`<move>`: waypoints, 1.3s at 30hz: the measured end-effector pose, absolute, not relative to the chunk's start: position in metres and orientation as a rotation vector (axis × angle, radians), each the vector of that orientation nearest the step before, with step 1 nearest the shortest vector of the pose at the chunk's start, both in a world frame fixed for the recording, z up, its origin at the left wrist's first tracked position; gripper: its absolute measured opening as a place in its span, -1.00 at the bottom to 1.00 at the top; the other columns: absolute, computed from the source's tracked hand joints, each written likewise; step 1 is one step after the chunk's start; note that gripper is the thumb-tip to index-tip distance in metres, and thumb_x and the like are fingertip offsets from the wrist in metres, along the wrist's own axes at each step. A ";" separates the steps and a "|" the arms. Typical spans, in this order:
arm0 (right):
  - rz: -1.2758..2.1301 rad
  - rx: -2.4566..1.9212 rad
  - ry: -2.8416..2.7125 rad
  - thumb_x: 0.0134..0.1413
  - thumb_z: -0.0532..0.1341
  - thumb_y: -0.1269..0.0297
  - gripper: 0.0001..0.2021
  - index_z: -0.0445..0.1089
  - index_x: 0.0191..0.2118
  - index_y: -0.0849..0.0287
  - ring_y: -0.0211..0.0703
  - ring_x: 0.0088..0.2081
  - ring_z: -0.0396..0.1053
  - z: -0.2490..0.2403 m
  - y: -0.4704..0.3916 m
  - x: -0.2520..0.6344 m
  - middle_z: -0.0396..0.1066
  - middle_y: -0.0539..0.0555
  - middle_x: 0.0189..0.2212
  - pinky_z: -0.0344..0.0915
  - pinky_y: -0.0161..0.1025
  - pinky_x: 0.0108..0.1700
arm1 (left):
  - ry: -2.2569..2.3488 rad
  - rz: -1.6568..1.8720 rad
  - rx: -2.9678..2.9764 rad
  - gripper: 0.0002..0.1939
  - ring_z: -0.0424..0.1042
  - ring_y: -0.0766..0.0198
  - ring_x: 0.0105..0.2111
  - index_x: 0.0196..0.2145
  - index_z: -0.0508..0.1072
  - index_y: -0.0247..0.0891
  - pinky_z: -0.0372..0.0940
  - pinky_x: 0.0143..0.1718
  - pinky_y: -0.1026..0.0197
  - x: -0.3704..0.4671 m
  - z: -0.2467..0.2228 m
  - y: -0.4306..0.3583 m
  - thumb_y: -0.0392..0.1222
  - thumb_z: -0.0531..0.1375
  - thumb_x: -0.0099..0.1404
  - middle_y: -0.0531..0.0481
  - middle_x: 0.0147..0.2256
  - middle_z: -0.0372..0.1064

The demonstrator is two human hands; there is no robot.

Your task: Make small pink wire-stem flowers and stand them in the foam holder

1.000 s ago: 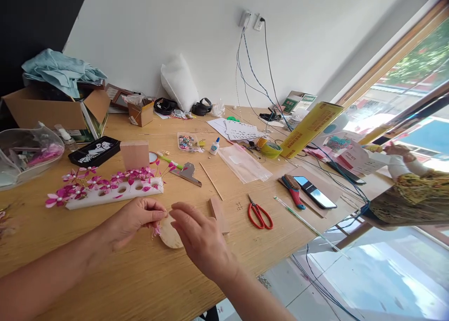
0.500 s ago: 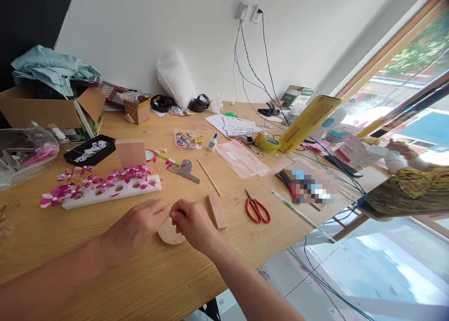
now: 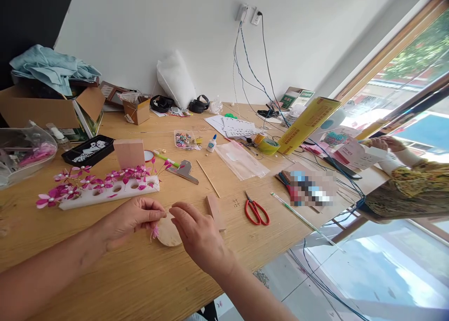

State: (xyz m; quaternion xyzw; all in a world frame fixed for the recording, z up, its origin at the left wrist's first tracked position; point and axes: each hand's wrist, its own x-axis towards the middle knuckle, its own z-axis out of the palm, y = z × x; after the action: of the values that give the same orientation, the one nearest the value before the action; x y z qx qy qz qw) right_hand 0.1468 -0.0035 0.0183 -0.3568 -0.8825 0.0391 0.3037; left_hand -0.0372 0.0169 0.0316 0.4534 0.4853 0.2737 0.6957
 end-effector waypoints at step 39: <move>0.707 -1.091 -2.187 0.04 0.07 0.49 -0.85 0.28 -0.50 0.20 -0.26 -0.48 0.16 0.017 0.008 0.148 0.28 -0.02 -0.58 0.07 -0.29 -0.37 | 1.160 0.578 1.776 -0.85 0.24 0.27 -0.50 -0.51 0.43 -0.22 0.19 -0.40 0.22 -0.033 0.035 0.005 -0.19 0.10 0.13 0.05 -0.54 0.28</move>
State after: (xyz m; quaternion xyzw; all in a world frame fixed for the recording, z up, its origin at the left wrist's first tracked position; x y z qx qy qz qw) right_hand 0.1476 0.0077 0.0171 -0.4100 -0.8214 0.2654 0.2945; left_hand -0.0329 0.0047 0.0349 0.7198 0.4700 0.2343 0.4540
